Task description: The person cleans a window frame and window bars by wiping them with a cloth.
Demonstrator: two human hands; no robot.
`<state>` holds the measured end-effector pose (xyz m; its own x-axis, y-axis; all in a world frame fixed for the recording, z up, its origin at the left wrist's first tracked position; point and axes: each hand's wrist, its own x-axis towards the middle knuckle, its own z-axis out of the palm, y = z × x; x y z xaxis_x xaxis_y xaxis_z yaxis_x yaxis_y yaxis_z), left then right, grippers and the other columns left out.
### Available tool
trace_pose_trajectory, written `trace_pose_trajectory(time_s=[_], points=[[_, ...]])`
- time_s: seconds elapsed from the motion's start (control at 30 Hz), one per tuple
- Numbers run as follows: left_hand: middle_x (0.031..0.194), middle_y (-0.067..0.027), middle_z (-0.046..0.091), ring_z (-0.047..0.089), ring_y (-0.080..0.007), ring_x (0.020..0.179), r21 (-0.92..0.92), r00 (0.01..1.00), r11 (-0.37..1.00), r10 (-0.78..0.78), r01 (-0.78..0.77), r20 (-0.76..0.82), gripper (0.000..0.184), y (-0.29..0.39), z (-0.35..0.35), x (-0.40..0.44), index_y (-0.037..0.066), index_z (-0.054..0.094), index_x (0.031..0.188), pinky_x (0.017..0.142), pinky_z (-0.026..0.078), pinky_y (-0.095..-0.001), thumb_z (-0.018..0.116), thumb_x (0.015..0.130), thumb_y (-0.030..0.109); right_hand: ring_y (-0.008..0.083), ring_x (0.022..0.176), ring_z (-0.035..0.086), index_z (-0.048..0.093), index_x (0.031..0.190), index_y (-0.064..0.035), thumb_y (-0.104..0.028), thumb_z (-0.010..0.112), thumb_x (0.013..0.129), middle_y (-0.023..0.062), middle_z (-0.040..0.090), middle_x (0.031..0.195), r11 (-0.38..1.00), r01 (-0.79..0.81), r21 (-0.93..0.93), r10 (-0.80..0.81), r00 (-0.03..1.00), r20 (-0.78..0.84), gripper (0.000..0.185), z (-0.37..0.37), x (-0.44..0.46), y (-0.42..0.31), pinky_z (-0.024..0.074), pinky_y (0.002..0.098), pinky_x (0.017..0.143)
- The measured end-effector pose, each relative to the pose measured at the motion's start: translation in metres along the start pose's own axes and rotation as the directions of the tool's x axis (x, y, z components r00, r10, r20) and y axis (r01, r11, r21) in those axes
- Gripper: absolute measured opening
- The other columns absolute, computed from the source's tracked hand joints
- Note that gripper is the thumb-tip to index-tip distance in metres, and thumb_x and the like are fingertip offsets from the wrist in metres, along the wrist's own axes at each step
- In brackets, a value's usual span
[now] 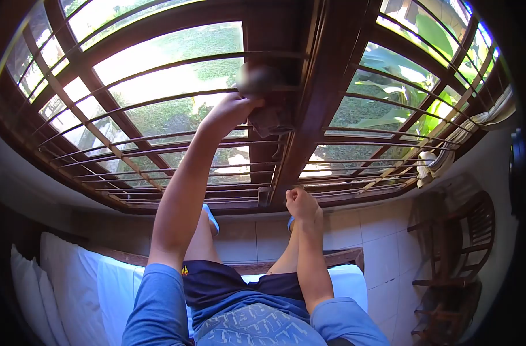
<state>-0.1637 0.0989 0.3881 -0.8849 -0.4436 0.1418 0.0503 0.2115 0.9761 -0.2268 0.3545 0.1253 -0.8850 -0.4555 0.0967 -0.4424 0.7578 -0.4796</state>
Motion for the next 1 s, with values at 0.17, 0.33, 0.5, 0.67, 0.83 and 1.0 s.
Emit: trace_pose_trajectory(time_s=[0.17,0.33,0.5,0.67,0.83,1.0], points=[[0.081,-0.0077,0.066,0.059,-0.0135,0.068,0.054,0.996,0.996,-0.076,0.074,0.039,0.022,0.03,0.003,-0.014,0.0,0.064,0.104,0.062,0.048,-0.0258,0.063,0.089,0.016,0.0315,0.07,0.067,0.069,0.084,-0.0119,-0.037,0.063,0.088,0.0035,0.071,0.073,1.0,-0.01,0.0,0.01,1.0,0.008,0.026,-0.001,-0.002,-0.008,0.0507,0.0407,0.065],[0.083,-0.007,0.067,0.059,-0.0133,0.069,0.196,0.991,0.98,-0.059,0.035,0.121,0.026,0.038,-0.002,-0.007,0.002,0.065,0.11,0.062,0.047,-0.026,0.064,0.089,0.017,0.0316,0.069,0.067,0.068,0.081,-0.0123,-0.037,0.064,0.088,0.0033,0.071,0.072,0.998,-0.005,-0.065,0.006,1.0,0.012,0.026,0.002,-0.001,-0.009,0.0504,0.0415,0.063],[0.093,-0.0103,0.071,0.064,-0.0157,0.075,-0.016,0.992,0.995,0.099,-0.098,0.079,0.031,0.026,0.014,-0.014,-0.001,0.065,0.115,0.067,0.051,-0.0247,0.062,0.087,0.013,0.0341,0.065,0.066,0.064,0.076,-0.0115,-0.035,0.062,0.09,0.0083,0.071,0.072,1.0,0.005,-0.018,-0.005,1.0,-0.012,0.028,0.0,0.0,-0.009,0.0496,0.0432,0.063],[0.093,-0.0111,0.073,0.066,-0.016,0.077,0.152,0.979,0.972,0.162,-0.181,0.127,0.035,0.021,0.013,-0.014,0.001,0.067,0.118,0.068,0.052,-0.0255,0.065,0.086,0.015,0.0307,0.067,0.067,0.067,0.079,-0.0136,-0.038,0.064,0.089,0.0026,0.07,0.071,0.996,-0.041,-0.074,0.044,0.999,0.029,0.026,0.01,0.004,-0.003,0.0502,0.0418,0.062],[0.09,-0.0094,0.073,0.065,-0.0164,0.072,0.501,0.97,0.862,-0.177,0.071,0.167,0.034,0.047,0.016,-0.002,0.004,0.068,0.117,0.065,0.052,-0.0274,0.067,0.085,0.016,0.0304,0.066,0.067,0.068,0.079,-0.0144,-0.038,0.063,0.089,0.0021,0.07,0.07,0.998,-0.013,-0.063,0.012,1.0,-0.014,0.026,0.007,0.0,-0.008,0.0504,0.0412,0.061],[0.082,-0.0082,0.069,0.058,-0.0157,0.059,0.489,0.968,0.87,-0.171,0.062,0.181,0.026,0.005,0.006,0.023,-0.001,0.067,0.107,0.052,0.042,-0.0255,0.065,0.087,0.015,0.0302,0.066,0.067,0.069,0.08,-0.0146,-0.037,0.064,0.089,0.0021,0.07,0.069,0.996,-0.02,-0.088,0.018,1.0,-0.018,0.025,0.005,0.002,-0.006,0.0506,0.0406,0.061]])
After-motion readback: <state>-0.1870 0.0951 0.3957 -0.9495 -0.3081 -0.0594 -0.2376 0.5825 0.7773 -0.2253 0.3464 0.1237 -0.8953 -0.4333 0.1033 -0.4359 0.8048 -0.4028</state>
